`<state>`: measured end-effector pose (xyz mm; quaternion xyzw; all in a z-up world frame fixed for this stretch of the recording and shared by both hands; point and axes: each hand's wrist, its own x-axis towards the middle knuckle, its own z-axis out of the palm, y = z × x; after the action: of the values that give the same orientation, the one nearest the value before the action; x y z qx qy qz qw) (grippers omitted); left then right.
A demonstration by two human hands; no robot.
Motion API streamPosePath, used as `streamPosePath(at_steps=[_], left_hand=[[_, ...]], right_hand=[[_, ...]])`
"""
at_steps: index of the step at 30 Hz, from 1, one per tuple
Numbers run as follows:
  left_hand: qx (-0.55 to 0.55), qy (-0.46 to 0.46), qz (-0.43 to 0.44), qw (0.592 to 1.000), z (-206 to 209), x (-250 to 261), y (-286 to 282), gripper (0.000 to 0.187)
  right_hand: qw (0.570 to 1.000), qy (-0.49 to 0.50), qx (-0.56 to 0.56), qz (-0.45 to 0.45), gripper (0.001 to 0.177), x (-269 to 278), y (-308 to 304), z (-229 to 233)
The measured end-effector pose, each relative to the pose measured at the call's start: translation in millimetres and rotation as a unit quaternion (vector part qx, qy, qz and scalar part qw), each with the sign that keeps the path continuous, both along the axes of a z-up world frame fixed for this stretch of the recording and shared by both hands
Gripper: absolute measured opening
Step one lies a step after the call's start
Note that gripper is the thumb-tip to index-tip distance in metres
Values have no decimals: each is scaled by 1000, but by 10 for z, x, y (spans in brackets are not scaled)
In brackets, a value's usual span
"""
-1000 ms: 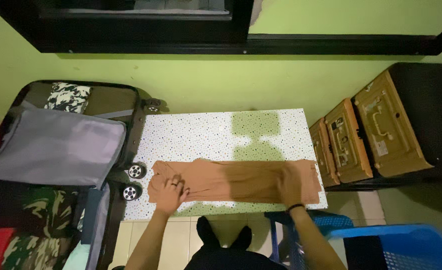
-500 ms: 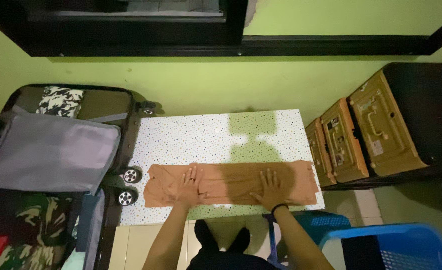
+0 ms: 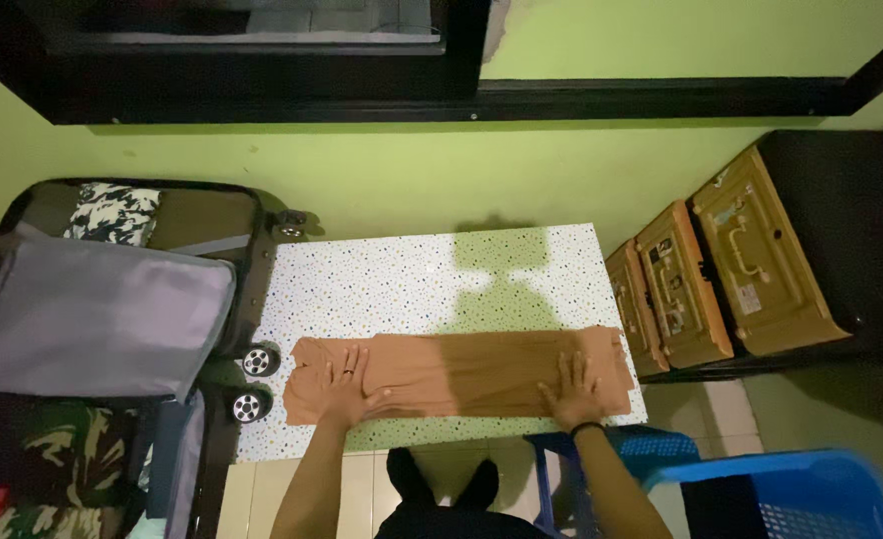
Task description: The person spreads a pair of tan pants flat on a white patterned table, aligns the legs, and folds them several times into a neat bundle by hand.
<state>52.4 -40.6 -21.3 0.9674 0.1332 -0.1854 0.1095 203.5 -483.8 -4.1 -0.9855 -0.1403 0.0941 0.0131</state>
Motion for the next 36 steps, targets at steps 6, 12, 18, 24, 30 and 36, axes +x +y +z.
streamPosePath(at_steps=[6, 12, 18, 24, 30, 36], left_hand=[[0, -108, 35, 994, -104, -152, 167, 78], [48, -159, 73, 984, -107, -274, 223, 71], [73, -275, 132, 949, -115, -391, 230, 77], [31, -305, 219, 926, -91, -472, 209, 97], [-24, -238, 338, 910, 13, -539, 275, 106], [-43, -269, 365, 890, -57, -579, 377, 104]], right_hand=[[1000, -1, 11, -23, 92, -6, -23, 37], [999, 15, -49, -13, 86, 104, 12, 75], [1000, 21, -23, 4, 85, 236, 25, 135], [997, 60, -48, 12, 86, 405, 106, 195], [998, 63, -30, -11, 81, 467, 169, 239], [996, -36, 38, -70, 74, 413, 480, 178]])
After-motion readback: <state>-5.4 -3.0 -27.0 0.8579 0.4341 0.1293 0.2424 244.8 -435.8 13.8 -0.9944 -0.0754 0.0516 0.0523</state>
